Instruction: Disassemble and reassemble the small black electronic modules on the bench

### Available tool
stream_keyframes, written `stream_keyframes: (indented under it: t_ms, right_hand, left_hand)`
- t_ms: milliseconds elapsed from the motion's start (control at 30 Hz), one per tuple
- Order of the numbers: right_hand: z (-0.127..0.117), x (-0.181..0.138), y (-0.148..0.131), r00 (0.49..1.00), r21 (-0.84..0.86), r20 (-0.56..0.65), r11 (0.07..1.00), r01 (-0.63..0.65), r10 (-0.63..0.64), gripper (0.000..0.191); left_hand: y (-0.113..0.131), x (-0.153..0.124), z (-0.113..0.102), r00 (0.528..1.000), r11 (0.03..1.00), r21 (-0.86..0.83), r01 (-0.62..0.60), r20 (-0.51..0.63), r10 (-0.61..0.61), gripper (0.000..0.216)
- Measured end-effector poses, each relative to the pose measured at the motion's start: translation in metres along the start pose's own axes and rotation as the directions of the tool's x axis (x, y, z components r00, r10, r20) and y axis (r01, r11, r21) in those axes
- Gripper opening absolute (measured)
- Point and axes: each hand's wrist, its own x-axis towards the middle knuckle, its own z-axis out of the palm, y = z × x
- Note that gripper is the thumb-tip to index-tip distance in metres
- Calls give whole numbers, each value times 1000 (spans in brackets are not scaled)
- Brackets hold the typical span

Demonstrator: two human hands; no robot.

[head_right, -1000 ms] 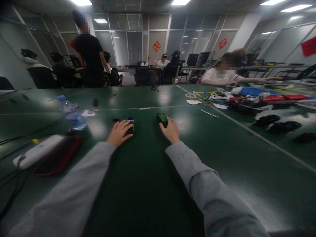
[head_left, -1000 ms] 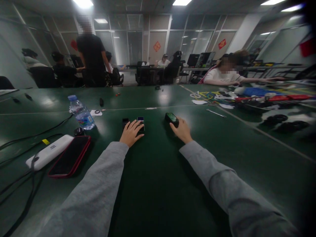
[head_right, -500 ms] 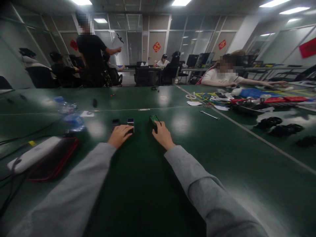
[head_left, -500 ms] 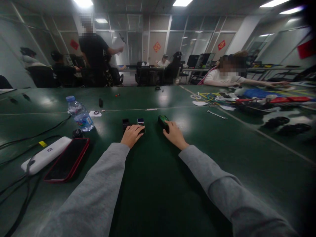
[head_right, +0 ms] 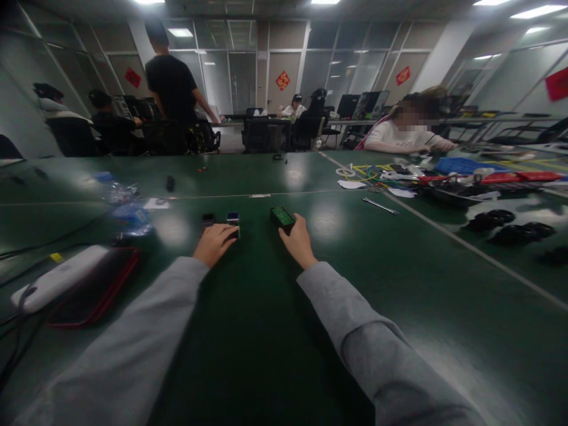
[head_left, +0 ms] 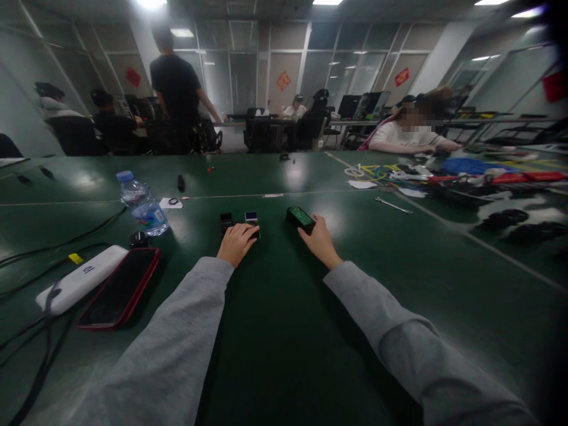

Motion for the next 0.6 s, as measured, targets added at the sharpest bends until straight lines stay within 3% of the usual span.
stream_keyframes:
  t_ms: [100, 333, 600]
  right_hand:
    - [-1, 2, 3, 998, 47, 36, 997, -60, 58, 56]
    - [-8, -5, -12, 978, -221, 76, 954, 205, -192, 52]
    - [-7, -8, -14, 973, -206, 143, 956, 211, -183, 56]
  left_hand:
    - [0, -1, 0, 1000, 1000, -10, 2, -2, -2, 36]
    - [2, 0, -3, 1000, 999, -26, 18, 1, -18, 37]
    - [3, 1, -2, 1000, 998, -55, 26, 12, -25, 36]
